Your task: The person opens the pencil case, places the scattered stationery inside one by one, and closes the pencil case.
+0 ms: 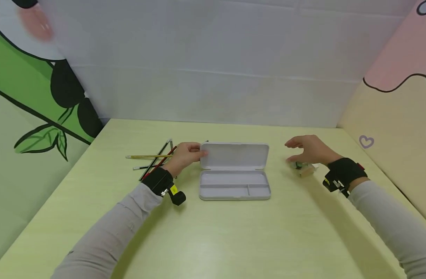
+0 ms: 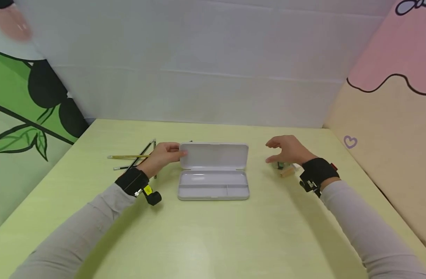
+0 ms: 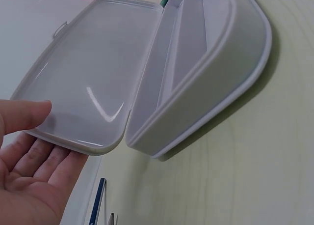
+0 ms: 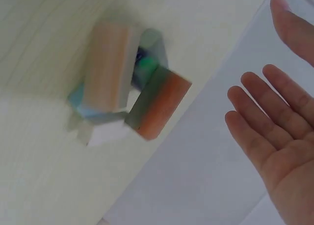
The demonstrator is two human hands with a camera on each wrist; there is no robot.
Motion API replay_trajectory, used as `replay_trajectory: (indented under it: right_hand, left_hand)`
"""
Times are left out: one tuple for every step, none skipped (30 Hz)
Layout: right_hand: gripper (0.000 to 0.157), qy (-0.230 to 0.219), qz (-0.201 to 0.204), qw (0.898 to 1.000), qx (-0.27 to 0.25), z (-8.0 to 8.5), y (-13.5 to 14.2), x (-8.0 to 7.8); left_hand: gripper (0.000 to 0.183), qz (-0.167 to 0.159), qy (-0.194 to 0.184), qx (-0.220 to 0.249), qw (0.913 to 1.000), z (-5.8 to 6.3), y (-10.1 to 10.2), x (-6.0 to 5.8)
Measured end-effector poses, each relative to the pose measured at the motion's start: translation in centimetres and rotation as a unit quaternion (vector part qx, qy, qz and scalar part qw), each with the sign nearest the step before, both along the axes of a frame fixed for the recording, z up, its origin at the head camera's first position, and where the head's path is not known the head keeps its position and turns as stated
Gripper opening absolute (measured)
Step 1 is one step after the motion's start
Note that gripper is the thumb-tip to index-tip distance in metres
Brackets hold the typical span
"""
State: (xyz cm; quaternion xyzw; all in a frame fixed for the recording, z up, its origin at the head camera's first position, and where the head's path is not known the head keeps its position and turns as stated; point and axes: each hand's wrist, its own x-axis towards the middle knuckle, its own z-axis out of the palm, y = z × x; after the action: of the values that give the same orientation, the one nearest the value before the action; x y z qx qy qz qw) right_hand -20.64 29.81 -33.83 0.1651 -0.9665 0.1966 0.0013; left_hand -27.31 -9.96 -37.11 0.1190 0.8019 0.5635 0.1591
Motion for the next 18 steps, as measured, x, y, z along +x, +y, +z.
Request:
replay_trajectory:
  right_hand:
    - [0.048,-0.003,0.0,1.0,0.007,0.1,0.5,0.1]
    - [0.048,-0.01,-0.001,1.0,0.009,0.1,1.0,0.2]
    - [0.048,-0.014,-0.001,1.0,0.011,0.0,1.4,0.3]
    - [0.048,-0.014,0.002,1.0,0.013,0.0,1.7,0.3]
    - [0.048,-0.012,0.004,1.0,0.016,-0.2,2.0,0.3]
    - [0.047,-0.01,0.007,1.0,0.016,-0.3,2.2,0.3]
    - [0.046,-0.007,0.008,1.0,0.02,-0.4,2.4,0.3]
    - [0.045,0.0,0.01,1.0,0.024,-0.5,2.6,0.3]
    - [0.044,0.004,0.009,1.0,0.029,-0.7,2.8,0.2]
    - [0.043,0.008,0.009,0.999,0.033,-0.8,2.9,0.2]
    - [0.041,0.012,0.009,0.999,0.038,-1.0,3.1,0.2]
    - [0.04,0.017,0.009,0.999,0.042,-1.1,3.2,0.2]
    - [0.039,0.023,0.01,0.999,0.046,-1.3,3.4,0.2]
    - [0.037,0.029,0.013,0.998,0.047,-1.4,3.5,0.2]
    - [0.036,0.035,0.016,0.998,0.05,-1.5,3.6,0.2]
    - [0.034,0.043,0.021,0.997,0.053,-1.6,3.6,0.1]
    - [0.031,0.051,0.028,0.997,0.054,-1.7,3.7,0.1]
    - [0.03,0.057,0.032,0.996,0.056,-1.8,3.7,0.1]
  left_hand:
    - [0.039,0.001,-0.002,0.0,1.0,-0.1,0.0,-0.1]
    - [0.038,0.001,-0.004,0.002,1.0,-0.1,0.0,-0.2]
    - [0.038,-0.001,-0.004,0.002,1.0,-0.2,0.0,-0.2]
    - [0.038,-0.002,-0.002,0.003,1.0,-0.2,0.0,-0.2]
    - [0.039,-0.003,-0.001,0.004,1.0,-0.1,-0.1,-0.1]
    - [0.039,-0.004,0.0,0.005,1.0,0.0,-0.2,-0.1]
    - [0.039,-0.006,0.003,0.006,1.0,0.0,-0.3,0.0]
    - [0.04,-0.008,0.004,0.006,0.9999,0.1,-0.3,0.0]
    - [0.041,-0.01,0.003,0.006,0.9999,0.2,-0.3,0.0]
    - [0.041,-0.01,0.001,0.006,0.9999,0.2,-0.4,0.0]
    - [0.042,-0.012,-0.002,0.005,0.9999,0.1,-0.4,-0.1]
    - [0.042,-0.012,-0.005,0.004,0.9999,0.1,-0.5,-0.1]
    - [0.042,-0.014,-0.007,0.005,0.9999,0.0,-0.5,-0.1]
    - [0.042,-0.013,-0.013,0.009,0.9998,0.0,-0.5,-0.2]
    - [0.042,-0.014,-0.016,0.012,0.9997,0.0,-0.6,-0.2]
    - [0.041,-0.014,-0.019,0.016,0.9996,0.0,-0.6,-0.2]
    - [0.041,-0.015,-0.018,0.018,0.9996,0.0,-0.7,-0.2]
    - [0.04,-0.013,-0.018,0.024,0.9995,0.1,-0.7,-0.2]
